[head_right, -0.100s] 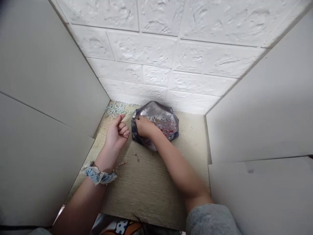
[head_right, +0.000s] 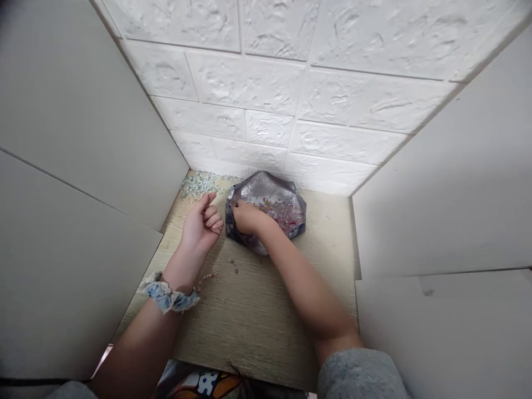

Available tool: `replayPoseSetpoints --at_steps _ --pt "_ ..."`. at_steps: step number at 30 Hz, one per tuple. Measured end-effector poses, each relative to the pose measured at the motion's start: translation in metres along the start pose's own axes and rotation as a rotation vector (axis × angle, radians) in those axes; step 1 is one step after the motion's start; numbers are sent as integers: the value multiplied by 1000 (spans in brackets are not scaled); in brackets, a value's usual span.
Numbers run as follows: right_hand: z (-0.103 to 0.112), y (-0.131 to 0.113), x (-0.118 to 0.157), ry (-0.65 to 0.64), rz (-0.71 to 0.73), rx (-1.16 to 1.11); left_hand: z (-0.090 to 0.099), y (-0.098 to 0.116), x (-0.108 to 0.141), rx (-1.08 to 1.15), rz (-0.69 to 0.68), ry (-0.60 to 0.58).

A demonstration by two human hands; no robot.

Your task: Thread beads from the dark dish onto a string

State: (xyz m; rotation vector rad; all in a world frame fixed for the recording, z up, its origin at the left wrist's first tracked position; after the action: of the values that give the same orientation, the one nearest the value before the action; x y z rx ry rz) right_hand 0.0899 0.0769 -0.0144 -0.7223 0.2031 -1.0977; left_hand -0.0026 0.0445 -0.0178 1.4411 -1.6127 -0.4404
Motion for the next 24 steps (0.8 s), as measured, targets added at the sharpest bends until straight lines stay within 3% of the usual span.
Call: replayPoseSetpoints --at_steps 3,5,10,19,21,24 --pt "-5 -1 5 -210 79 106 -3 -1 3 2 5 -37" --pt "0 7 6 -229 28 165 -5 -4 4 -2 23 -63" --pt "22 36 8 -166 -149 174 -10 -9 5 -41 56 -101" --pt "50 62 17 -71 -257 56 -10 -9 7 -45 75 -85" --pt "51 60 16 -50 -247 59 -11 -8 7 -60 75 -92" --pt "48 51 8 9 -100 107 -13 -8 8 -75 77 -106"
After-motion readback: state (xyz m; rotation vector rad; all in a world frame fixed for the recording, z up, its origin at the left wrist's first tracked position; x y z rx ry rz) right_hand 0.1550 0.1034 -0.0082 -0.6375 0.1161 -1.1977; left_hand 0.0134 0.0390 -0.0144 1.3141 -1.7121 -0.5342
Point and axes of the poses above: each hand's wrist, its own x-axis away from the middle knuckle, its own z-axis out of the back of the hand, y = z × x, the point moved 5 cm from there along -x, towards the middle knuckle, and after that the axes turned 14 degrees about -x, right-handed, at the moved point
